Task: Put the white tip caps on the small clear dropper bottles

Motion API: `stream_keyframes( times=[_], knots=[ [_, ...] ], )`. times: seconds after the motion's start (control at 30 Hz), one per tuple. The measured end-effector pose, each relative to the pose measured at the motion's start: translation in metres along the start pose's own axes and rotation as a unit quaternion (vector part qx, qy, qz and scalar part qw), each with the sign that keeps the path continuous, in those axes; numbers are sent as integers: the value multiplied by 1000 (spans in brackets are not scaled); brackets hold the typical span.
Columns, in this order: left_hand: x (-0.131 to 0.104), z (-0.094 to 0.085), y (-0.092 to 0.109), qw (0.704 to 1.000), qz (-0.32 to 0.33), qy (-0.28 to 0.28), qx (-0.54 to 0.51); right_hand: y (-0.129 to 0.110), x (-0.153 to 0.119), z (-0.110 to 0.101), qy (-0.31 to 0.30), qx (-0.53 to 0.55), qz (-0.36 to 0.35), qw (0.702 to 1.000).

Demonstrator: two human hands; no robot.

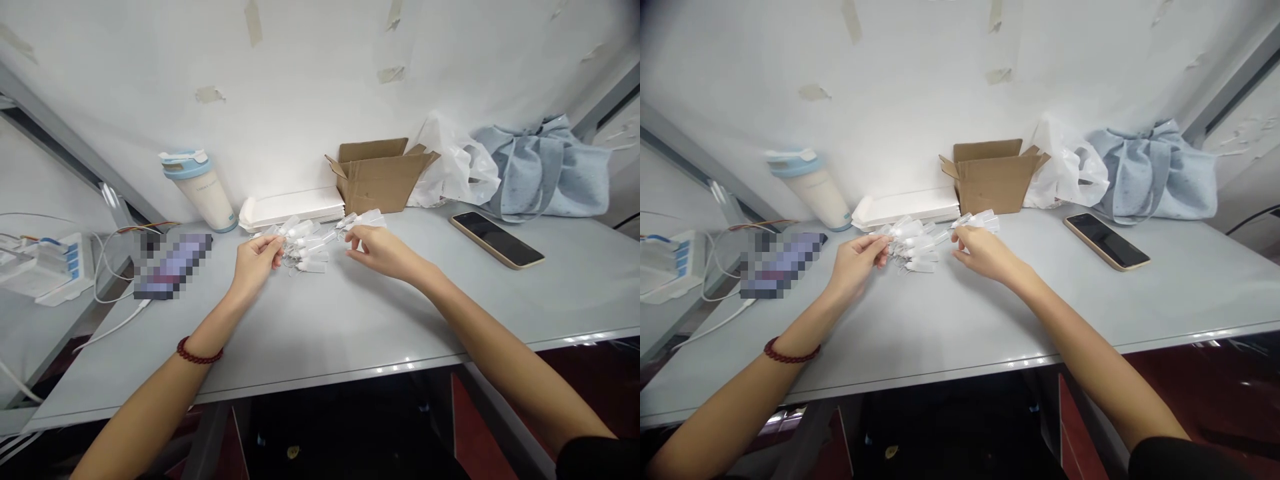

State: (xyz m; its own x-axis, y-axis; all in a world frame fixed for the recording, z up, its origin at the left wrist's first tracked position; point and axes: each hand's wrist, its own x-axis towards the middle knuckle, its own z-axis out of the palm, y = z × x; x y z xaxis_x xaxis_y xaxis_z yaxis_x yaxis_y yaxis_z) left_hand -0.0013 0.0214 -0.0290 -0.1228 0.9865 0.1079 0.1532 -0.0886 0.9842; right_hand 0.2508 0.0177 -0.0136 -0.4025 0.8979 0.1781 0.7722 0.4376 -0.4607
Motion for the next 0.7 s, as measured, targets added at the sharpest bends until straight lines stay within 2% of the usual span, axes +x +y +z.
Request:
stream_keyframes(
  times=[0.27, 0.5, 0.6, 0.7],
  knots=[
    [-5, 4, 5, 999, -45, 18, -13, 7, -3, -14, -72, -70, 87, 991],
    [-4, 3, 5, 998, -3, 39, -39, 11, -5, -25, -153, -96, 178, 967],
    [-5, 3, 4, 999, 13, 40, -32, 11, -4, -23, -187, -115, 176, 960],
    [-8, 4, 5, 999, 33, 23, -21, 11, -2, -20, -195, -90, 129, 968]
  ],
)
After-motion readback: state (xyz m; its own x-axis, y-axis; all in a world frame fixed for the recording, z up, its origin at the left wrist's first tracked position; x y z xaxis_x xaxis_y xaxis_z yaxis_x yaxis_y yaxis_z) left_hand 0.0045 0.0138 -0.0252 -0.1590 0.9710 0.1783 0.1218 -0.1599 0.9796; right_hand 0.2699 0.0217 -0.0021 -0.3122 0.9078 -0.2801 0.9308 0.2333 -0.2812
